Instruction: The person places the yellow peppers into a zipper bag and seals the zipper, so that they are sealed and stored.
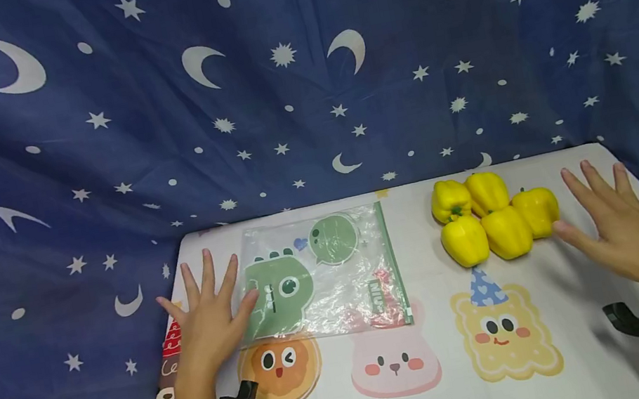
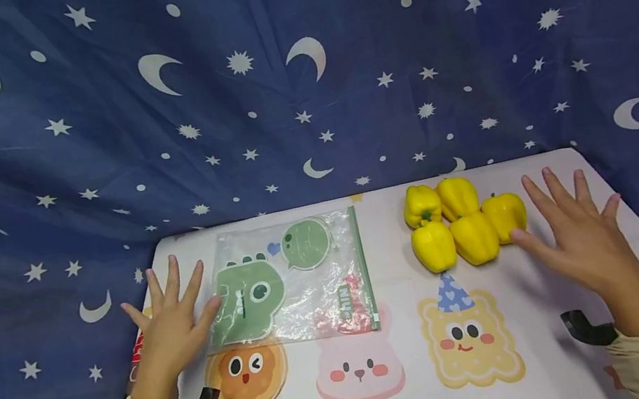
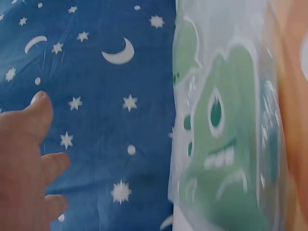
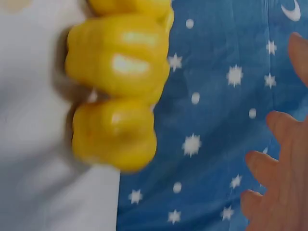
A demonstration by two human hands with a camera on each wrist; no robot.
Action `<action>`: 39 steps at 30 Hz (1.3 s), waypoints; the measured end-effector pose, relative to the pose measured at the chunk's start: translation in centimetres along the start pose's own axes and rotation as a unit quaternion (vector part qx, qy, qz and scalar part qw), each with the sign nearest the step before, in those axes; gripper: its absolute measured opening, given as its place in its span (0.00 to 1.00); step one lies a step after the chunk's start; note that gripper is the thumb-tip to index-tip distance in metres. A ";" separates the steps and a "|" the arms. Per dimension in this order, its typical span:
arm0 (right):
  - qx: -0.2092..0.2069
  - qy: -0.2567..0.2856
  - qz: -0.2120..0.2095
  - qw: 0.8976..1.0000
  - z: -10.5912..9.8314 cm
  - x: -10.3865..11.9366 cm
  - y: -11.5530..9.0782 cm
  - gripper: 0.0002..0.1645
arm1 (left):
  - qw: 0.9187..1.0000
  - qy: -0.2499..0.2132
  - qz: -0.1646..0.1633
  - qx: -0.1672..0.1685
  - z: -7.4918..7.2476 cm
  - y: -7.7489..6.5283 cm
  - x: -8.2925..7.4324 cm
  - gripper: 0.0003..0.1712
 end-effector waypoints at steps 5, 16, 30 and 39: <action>0.002 0.031 -0.039 0.999 0.4 2.9 0.5 0.53 | 0.999 -0.021 0.022 -0.022 0.1 1.1 -2.5 0.41; 0.004 0.093 -0.104 0.990 2.3 9.5 1.9 0.46 | 0.994 -0.080 0.065 -0.036 1.6 3.7 -9.2 0.34; -0.122 0.154 -0.174 0.965 4.8 15.8 2.1 0.33 | 0.977 -0.166 0.123 -0.060 5.0 5.3 -13.8 0.27; -0.071 0.171 -0.155 0.970 8.8 18.8 2.2 0.27 | 0.967 -0.221 0.120 -0.046 7.7 6.1 -16.2 0.24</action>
Point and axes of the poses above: each hand's wrist, its own y-axis towards the middle knuckle, its own z-axis out of the palm, x = y × z, the point moved 7 cm from there along y, towards the middle knuckle, and after that the axes turned 5 degrees about z, right-handed, at the moved point
